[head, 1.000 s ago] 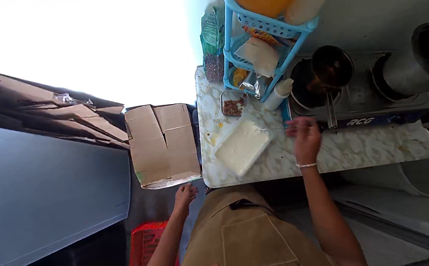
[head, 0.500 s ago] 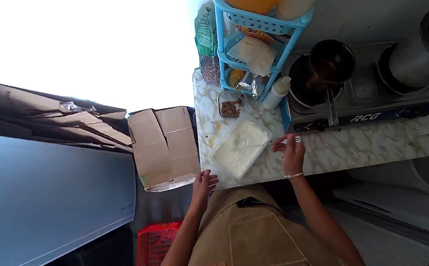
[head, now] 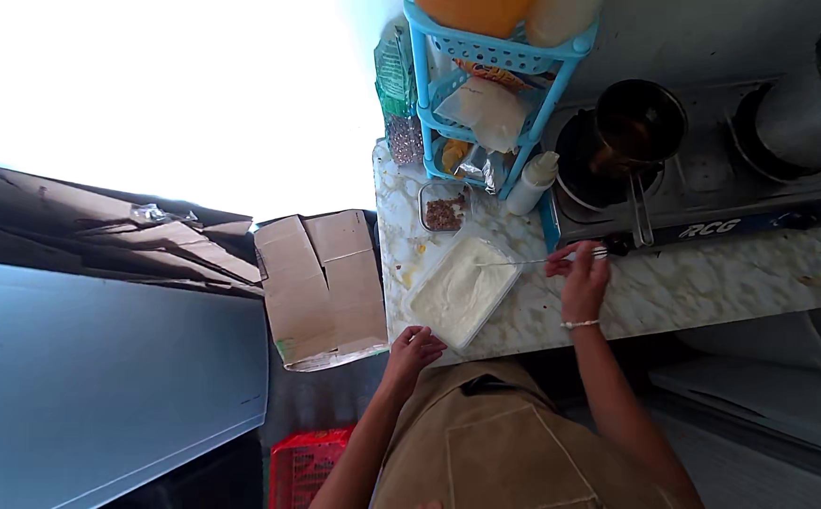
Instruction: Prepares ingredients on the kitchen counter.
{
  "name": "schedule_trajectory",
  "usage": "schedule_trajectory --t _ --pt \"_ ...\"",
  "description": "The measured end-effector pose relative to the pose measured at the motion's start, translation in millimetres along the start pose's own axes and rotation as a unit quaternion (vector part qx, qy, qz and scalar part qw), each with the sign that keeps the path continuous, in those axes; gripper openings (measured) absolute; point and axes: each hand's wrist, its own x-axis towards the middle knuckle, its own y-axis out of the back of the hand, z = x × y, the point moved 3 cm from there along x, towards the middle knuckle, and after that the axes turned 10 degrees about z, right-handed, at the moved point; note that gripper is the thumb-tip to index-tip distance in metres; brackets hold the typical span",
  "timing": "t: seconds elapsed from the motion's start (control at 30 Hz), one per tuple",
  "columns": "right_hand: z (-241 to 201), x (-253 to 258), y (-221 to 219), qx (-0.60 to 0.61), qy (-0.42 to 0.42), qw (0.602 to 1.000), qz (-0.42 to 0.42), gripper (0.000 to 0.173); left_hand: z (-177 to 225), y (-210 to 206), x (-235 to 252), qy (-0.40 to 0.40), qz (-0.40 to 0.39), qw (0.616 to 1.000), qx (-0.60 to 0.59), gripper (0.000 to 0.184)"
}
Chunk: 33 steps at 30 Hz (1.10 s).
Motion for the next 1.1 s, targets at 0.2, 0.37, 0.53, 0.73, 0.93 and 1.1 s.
schedule_trajectory --t 0.2,0.37,0.53,0.73,0.93,1.1 --pt "-4.2 23.8 22.1 -0.067 -0.033 0.997 -0.017 0.041 -7.0 -24.5 -17.9 0.035 -0.140 0.981 0.128 0.027" --pt "3.9 10.6 15.4 0.003 -0.026 0.999 -0.019 0.035 77.1 -9.6 -14.9 -0.087 -0.148 0.925 0.339 0.040" --pt "1.6 24.6 34.2 0.001 -0.070 0.996 0.051 0.038 172.3 -51.8 32.2 -0.236 -0.064 0.902 0.355 0.043" --pt "20.3 8.9 24.1 0.013 -0.179 0.983 0.024 0.040 207.3 -188.2 110.6 -0.497 -0.006 0.678 0.542 0.073" --pt "45.0 -38.1 73.2 -0.048 -0.294 0.946 0.131 0.059 199.6 -244.9 173.7 -0.542 0.019 0.540 0.644 0.076" --pt "64.3 -84.6 112.6 -0.063 -0.379 0.906 0.179 0.059 216.3 -242.0 176.3 -0.473 0.067 0.652 0.589 0.036"
